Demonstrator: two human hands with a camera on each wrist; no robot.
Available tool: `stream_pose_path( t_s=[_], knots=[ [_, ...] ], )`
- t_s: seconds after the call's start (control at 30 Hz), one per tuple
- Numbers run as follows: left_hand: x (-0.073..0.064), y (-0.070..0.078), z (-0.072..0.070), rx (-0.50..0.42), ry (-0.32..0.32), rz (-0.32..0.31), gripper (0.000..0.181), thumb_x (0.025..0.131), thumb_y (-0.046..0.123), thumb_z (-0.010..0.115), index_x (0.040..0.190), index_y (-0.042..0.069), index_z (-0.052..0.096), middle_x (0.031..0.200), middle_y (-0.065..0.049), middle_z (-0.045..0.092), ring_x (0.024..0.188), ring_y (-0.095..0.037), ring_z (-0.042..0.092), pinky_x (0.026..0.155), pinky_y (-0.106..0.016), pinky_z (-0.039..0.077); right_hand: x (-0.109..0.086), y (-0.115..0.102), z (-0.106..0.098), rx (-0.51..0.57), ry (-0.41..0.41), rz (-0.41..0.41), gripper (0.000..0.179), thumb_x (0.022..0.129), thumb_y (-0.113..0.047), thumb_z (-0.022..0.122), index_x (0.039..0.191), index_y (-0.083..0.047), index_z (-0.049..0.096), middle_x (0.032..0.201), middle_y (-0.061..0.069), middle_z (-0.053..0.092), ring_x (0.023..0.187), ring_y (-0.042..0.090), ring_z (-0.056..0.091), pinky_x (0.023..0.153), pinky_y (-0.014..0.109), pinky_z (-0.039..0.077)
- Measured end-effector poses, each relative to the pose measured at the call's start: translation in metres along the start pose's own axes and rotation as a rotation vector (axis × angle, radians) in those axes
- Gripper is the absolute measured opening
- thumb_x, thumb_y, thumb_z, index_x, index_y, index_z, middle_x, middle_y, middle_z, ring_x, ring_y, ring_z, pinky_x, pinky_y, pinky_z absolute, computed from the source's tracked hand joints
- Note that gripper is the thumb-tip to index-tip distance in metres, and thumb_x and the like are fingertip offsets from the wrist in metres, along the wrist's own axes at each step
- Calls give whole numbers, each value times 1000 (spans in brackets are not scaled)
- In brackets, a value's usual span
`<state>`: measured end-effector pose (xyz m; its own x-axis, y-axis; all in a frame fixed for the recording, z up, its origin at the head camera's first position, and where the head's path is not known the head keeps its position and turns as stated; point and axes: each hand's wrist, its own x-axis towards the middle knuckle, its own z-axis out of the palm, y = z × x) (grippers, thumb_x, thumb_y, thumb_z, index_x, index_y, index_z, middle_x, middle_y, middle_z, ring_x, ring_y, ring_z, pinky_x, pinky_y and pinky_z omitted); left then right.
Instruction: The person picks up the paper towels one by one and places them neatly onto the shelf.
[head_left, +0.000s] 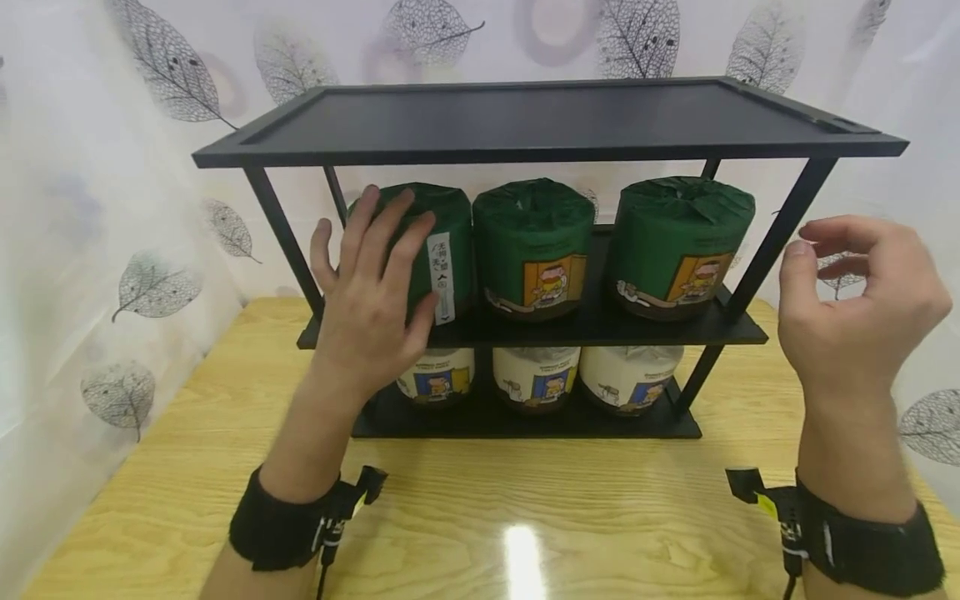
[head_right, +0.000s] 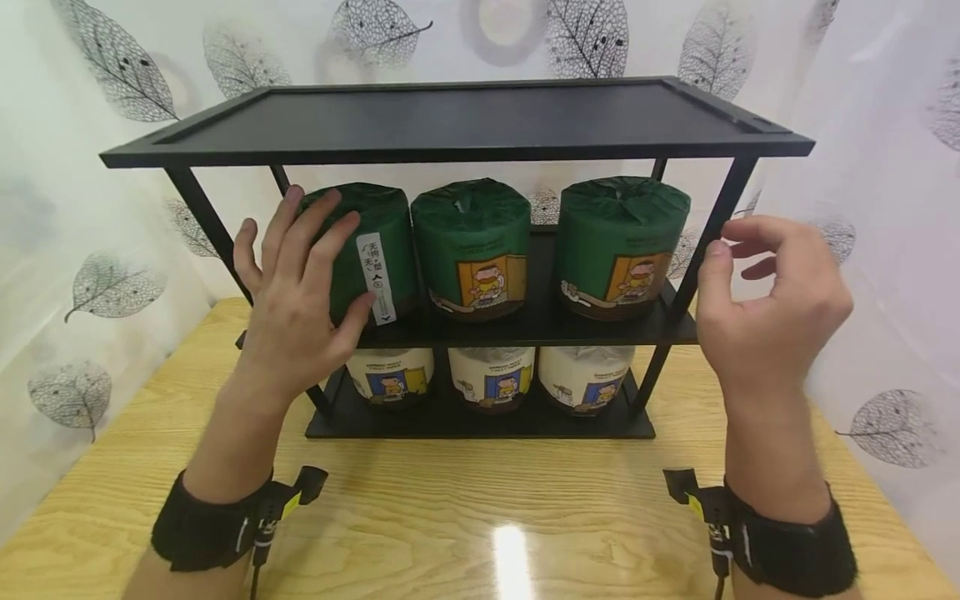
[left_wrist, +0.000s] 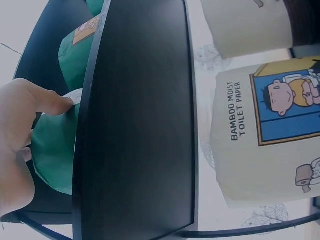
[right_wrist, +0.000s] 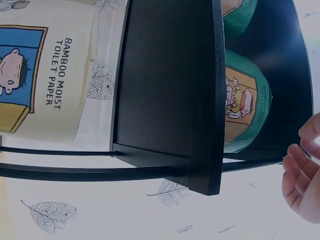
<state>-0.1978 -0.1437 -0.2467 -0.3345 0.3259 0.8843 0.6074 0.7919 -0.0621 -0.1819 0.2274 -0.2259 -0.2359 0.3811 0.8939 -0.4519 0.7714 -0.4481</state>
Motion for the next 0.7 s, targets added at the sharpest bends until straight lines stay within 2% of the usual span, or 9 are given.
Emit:
stream_pose_path(
  t_s=[0.1,0.17,0.2,0.27,0.43,0.57,0.63,0.7],
  knots=[
    [0,-1,0,2,-11,1,62,83,9,70,142,7,49,147,-14,49,142,-33,35,113,-62,13,0,8,-1,-66,-70,46,31,87,-17,57,109,-1,71,104,-18,65,85,-22,49,72,4,36],
    [0,-2,-1,3,-18,1,61,83,9,71,140,7,51,144,-13,53,138,-33,40,111,-62,17,0,14,-2,-112,-139,79,39,89,-17,57,127,-11,63,116,-27,53,87,-22,47,74,5,37],
    [0,-3,-1,0,-21,1,61,82,9,71,140,7,51,143,-12,54,137,-33,41,110,-62,19,0,17,-1,-133,-169,104,46,90,-17,57,136,-15,56,121,-25,52,89,-22,46,75,5,37],
    [0,-3,-1,-5,-29,0,61,82,9,72,139,7,52,142,-12,55,136,-33,43,108,-62,22,-2,23,1,-178,-220,134,54,90,-15,57,144,-18,47,131,-16,51,95,-21,42,78,4,38],
    [0,-7,0,7,-73,-1,62,84,10,72,142,7,50,143,-13,53,136,-34,42,106,-60,26,-7,32,13,-181,-286,171,62,91,-8,54,150,-16,40,138,4,57,115,4,57,88,6,41],
    [-1,-9,1,8,-108,-14,64,86,9,71,144,6,48,144,-14,51,137,-34,41,107,-60,26,-11,36,22,-156,-344,197,59,91,-3,50,147,-19,45,136,8,60,121,21,63,94,12,47],
    [-1,-10,2,3,-112,-20,64,86,9,71,145,6,47,144,-14,51,137,-34,40,107,-60,26,-12,38,25,-159,-386,217,53,91,-3,48,143,-13,50,133,12,63,119,30,65,94,25,52],
    [-2,-10,2,2,-114,-23,64,85,8,70,146,6,47,144,-14,51,138,-34,40,107,-60,26,-14,40,27,-170,-431,245,51,93,-4,47,143,-6,47,132,17,64,117,40,64,94,40,53]
  ],
)
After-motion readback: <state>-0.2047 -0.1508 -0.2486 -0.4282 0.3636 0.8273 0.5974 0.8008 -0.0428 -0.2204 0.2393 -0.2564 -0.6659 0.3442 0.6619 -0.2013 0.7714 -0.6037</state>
